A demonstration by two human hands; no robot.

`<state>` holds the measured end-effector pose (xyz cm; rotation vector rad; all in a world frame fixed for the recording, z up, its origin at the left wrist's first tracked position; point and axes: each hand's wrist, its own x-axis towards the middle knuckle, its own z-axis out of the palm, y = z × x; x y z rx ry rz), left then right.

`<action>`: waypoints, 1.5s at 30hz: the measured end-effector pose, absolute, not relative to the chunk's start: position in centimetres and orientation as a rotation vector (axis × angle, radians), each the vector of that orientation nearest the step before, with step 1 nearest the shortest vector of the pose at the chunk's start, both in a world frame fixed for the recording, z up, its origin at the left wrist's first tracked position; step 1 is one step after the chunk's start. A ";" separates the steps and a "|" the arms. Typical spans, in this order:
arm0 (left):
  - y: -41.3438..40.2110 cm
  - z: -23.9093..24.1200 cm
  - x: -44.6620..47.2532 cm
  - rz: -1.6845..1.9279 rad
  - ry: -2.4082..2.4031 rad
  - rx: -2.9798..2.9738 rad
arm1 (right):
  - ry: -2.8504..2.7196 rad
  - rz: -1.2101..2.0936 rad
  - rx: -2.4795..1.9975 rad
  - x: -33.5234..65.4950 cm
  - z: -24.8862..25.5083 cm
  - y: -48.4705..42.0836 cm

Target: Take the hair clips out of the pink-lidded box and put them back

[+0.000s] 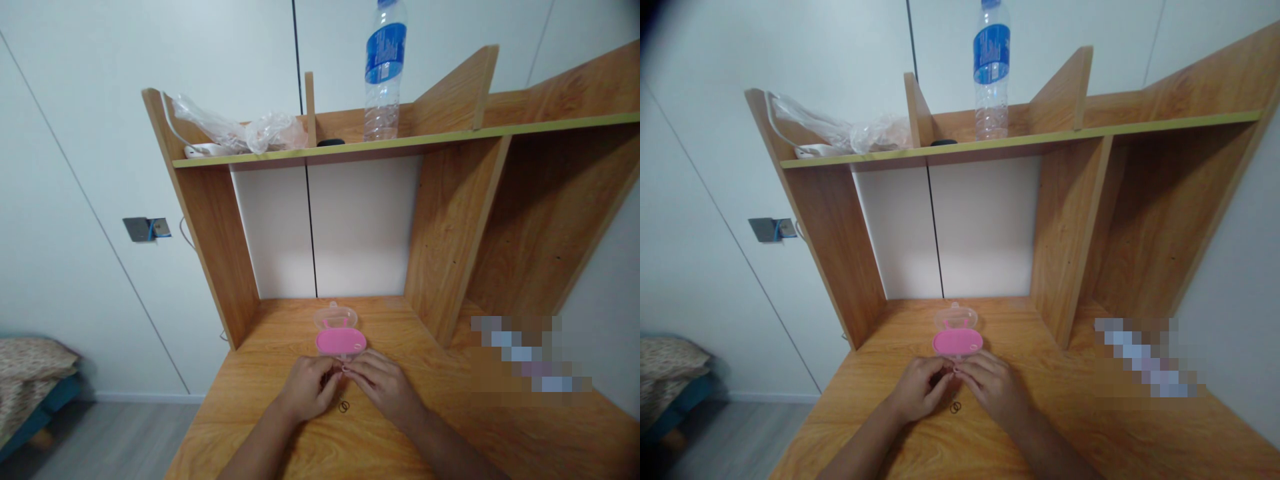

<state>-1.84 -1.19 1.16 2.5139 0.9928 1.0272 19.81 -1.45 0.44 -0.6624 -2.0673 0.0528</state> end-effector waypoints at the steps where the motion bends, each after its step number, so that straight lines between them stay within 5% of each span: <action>1: -1.1 1.0 -1.8 1.063 0.996 2.534 | -2.063 0.059 -0.684 19.8 0.4 -1.4; 7: -0.4 0.3 -1.8 1.271 0.899 2.630 | -2.041 0.065 -0.733 19.9 0.5 -1.3; 45: -0.7 0.8 -1.8 1.232 0.941 2.693 | -2.069 0.083 -0.729 19.9 -0.2 -1.1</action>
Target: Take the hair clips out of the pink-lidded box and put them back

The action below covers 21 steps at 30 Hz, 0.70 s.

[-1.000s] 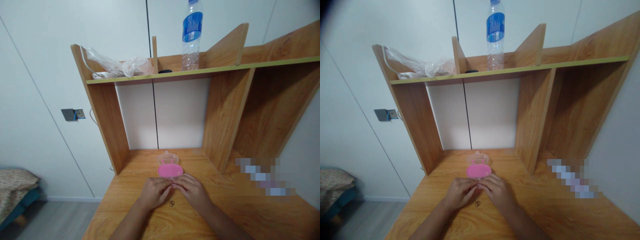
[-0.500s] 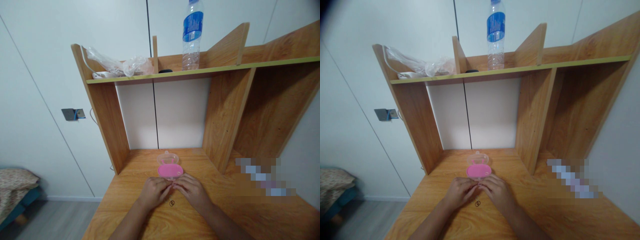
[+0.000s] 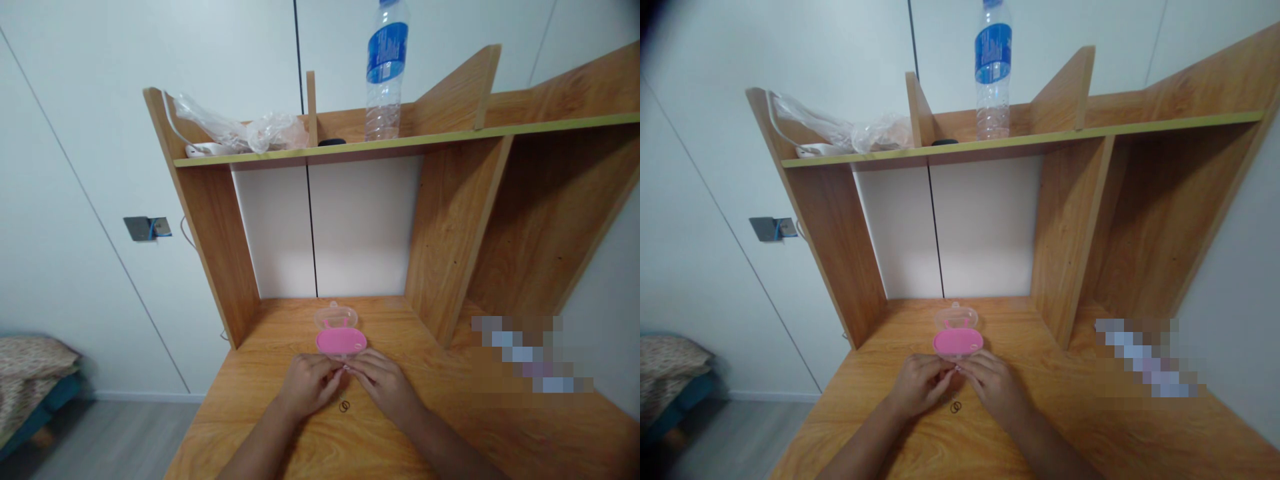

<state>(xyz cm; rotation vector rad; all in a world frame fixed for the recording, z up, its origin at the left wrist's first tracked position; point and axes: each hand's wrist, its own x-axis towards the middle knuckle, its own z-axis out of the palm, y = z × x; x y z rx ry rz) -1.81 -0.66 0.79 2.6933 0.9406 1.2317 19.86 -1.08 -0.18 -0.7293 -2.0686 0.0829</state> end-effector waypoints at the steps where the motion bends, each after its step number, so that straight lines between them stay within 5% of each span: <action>1: -0.7 0.7 -1.8 1.235 0.944 2.682 | -2.058 0.083 -0.735 19.9 -0.2 -1.1; 21: -0.1 0.0 -2.3 1.459 1.144 2.534 | -1.663 0.104 -0.903 20.2 0.3 -1.4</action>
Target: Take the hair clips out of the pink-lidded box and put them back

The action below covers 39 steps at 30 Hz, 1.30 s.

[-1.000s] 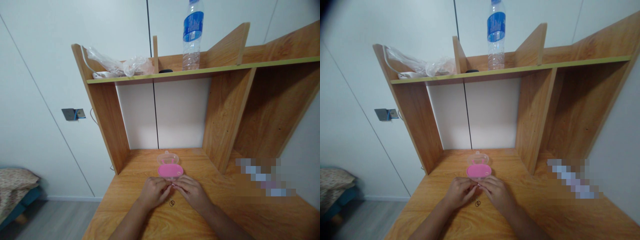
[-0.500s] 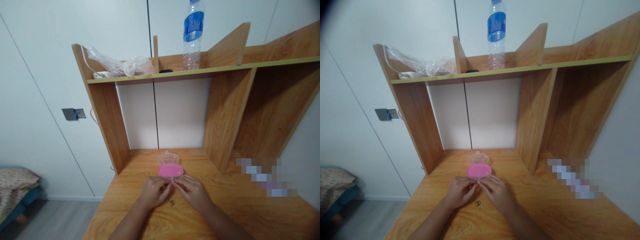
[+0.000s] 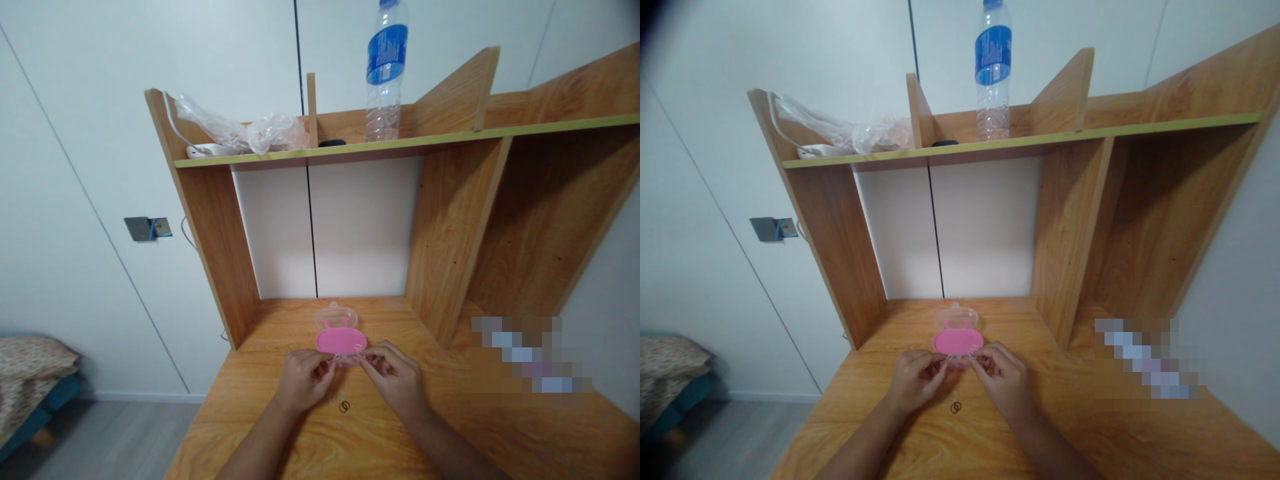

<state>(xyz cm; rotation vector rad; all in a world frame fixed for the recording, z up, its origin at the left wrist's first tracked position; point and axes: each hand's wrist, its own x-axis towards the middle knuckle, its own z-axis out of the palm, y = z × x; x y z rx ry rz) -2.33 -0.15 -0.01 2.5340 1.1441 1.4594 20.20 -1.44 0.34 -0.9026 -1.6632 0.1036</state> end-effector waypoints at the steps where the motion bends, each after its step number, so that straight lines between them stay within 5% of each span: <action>1: -0.2 0.0 -2.3 1.454 1.141 2.536 | -1.662 0.116 -0.906 20.2 0.3 -1.4; 17: -0.2 0.3 -2.1 1.137 0.997 2.797 | -2.079 0.215 -0.868 20.0 -0.7 -1.2; 39: 0.4 -0.2 -2.1 1.241 0.894 2.799 | -2.079 0.136 -0.919 20.4 -1.3 -0.7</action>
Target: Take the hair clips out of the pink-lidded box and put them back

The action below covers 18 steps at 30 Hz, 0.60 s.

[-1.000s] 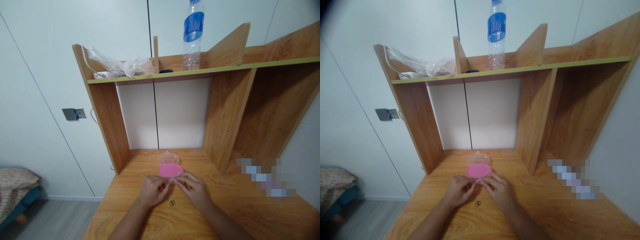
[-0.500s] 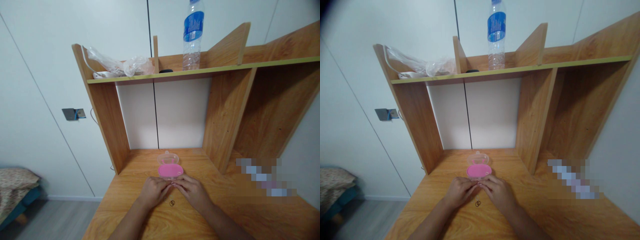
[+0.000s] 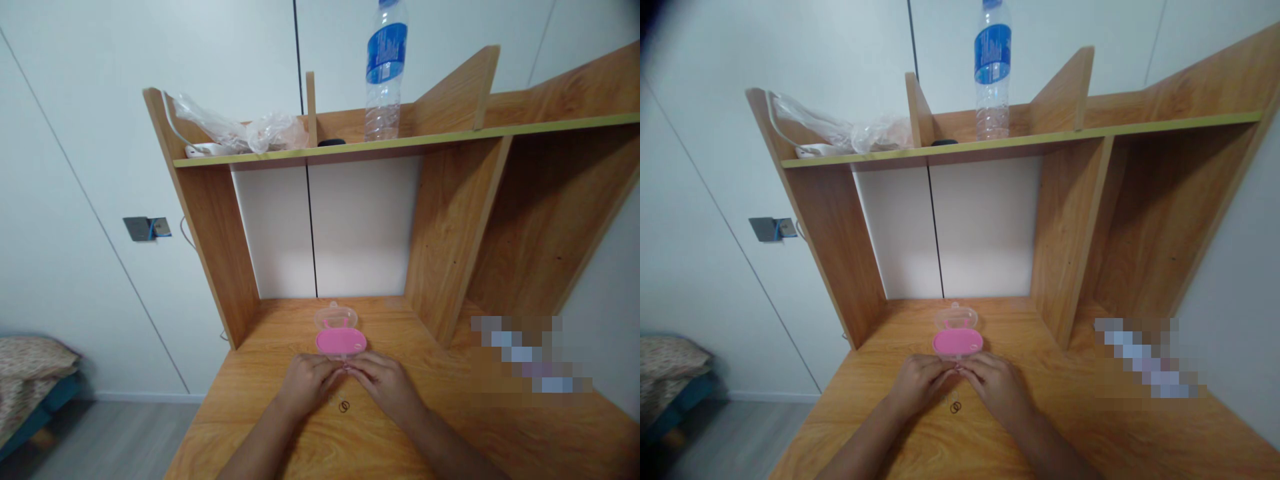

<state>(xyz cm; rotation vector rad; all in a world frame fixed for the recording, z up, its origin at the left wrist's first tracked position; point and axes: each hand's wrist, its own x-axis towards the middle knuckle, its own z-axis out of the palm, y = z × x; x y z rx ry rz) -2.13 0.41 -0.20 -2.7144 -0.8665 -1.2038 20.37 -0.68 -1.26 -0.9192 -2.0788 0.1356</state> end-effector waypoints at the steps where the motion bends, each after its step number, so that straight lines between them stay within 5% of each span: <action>1: 0.4 -0.2 -2.1 -1.212 -0.863 -2.718 | -2.077 0.139 -0.918 20.4 -1.3 -0.7; 18: -0.1 0.1 -2.0 -1.182 -0.912 -2.767 | -2.087 0.153 -0.947 20.1 -0.6 -1.0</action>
